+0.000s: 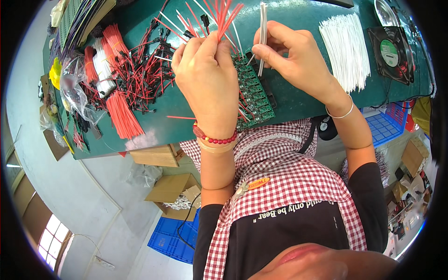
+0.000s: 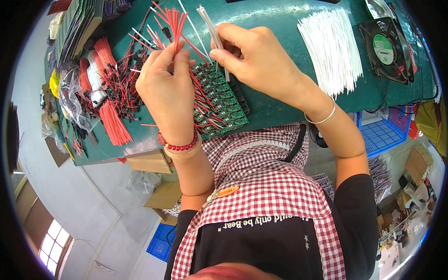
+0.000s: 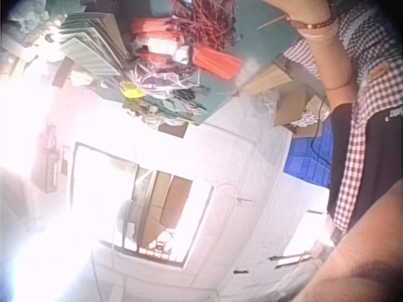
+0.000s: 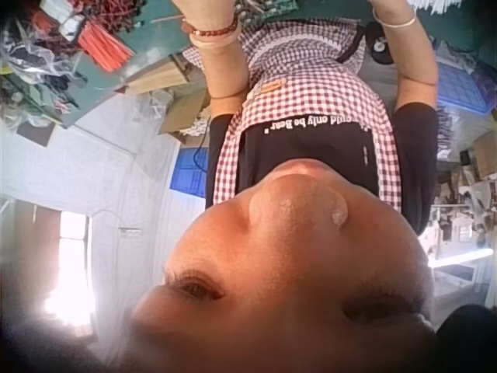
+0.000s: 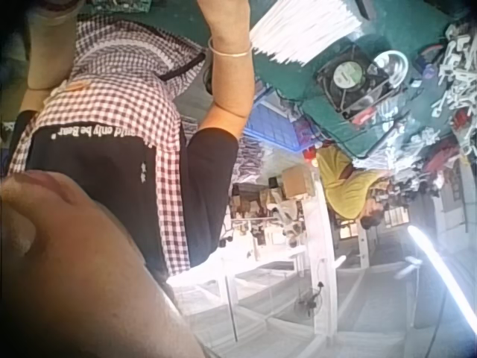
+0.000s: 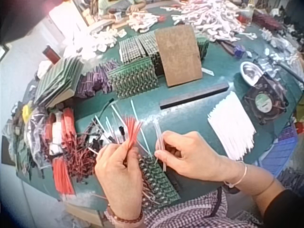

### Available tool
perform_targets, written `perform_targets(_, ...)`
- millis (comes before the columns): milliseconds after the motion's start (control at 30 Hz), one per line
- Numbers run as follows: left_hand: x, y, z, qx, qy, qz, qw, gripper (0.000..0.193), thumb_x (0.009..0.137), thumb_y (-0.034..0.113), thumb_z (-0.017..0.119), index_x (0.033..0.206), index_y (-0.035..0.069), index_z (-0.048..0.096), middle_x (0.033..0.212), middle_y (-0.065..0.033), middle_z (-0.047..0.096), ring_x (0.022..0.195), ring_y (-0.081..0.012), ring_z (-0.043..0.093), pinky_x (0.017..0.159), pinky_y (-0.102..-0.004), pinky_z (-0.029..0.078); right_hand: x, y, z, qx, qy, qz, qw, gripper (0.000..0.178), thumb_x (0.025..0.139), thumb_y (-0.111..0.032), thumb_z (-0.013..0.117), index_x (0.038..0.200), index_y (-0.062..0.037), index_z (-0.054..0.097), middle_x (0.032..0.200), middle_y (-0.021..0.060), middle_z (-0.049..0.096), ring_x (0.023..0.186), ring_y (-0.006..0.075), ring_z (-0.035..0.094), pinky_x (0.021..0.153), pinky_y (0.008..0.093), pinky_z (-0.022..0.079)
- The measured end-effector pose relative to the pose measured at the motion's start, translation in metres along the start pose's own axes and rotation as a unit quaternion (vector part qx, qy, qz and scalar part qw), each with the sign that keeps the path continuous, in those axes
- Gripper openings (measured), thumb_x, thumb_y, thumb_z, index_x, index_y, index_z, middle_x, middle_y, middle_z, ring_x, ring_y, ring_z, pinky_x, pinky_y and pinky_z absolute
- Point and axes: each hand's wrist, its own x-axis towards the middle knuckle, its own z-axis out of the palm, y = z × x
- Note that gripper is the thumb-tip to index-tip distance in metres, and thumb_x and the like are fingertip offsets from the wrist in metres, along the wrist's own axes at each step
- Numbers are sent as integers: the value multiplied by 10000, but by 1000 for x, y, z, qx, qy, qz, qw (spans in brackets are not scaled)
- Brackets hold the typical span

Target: Insert red and white wires into a circuit board to assemble a lighting component.

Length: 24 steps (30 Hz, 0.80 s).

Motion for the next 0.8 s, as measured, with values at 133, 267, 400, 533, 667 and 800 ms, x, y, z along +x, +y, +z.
perform_targets(133, -1, 0, 2, -36, 31, -15, 999, 116, 838, 72, 671, 925, 10, 715, 769, -101, 629, 757, -288, 604, 855, -405, 451, 0, 0, 5, -1, -15, -9, 1000, 186, 878, -114, 691, 922, 23, 573, 666, 168, 609, 565, 276, 624, 514, 352, 460)
perform_targets(267, 2, 2, -1, -122, 43, -29, 991, 126, 841, 66, 683, 947, 18, 731, 767, -92, 637, 740, -261, 591, 797, -380, 463, 3, 2, 13, 1, -12, -19, 1000, 197, 874, -107, 693, 982, 22, 590, 661, 184, 604, 569, 322, 621, 513, 376, 462)
perform_targets(400, 5, 14, -9, -279, 69, -102, 952, 134, 849, 49, 723, 967, -11, 743, 841, -65, 699, 752, -156, 600, 691, -291, 477, 3, 7, 17, -29, 16, -44, 998, 225, 871, -102, 692, 1039, 17, 600, 654, 192, 604, 579, 341, 628, 512, 387, 463)
perform_targets(533, 8, 21, -18, -351, 109, -96, 925, 129, 887, 29, 711, 991, -46, 727, 880, -52, 694, 788, -84, 602, 682, -227, 483, 2, 2, 14, -35, 8, -22, 999, 237, 870, -93, 691, 1066, 8, 604, 654, 197, 609, 589, 348, 635, 510, 391, 463)
perform_targets(667, 9, 26, -24, -351, 143, -76, 922, 142, 895, 50, 714, 999, -45, 730, 897, -54, 688, 797, -90, 608, 703, -232, 489, 1, 6, 12, -51, 6, -26, 998, 184, 883, -95, 680, 1013, 13, 607, 652, 187, 615, 580, 317, 644, 510, 370, 470)
perform_targets(800, 0, 41, -38, -311, 145, -64, 937, 169, 900, 63, 709, 1015, -61, 717, 894, -78, 694, 791, -119, 633, 724, -240, 514, -1, 2, 3, 19, -3, 27, 999, 130, 905, -88, 652, 957, 21, 604, 666, 145, 636, 581, 234, 664, 533, 324, 500)
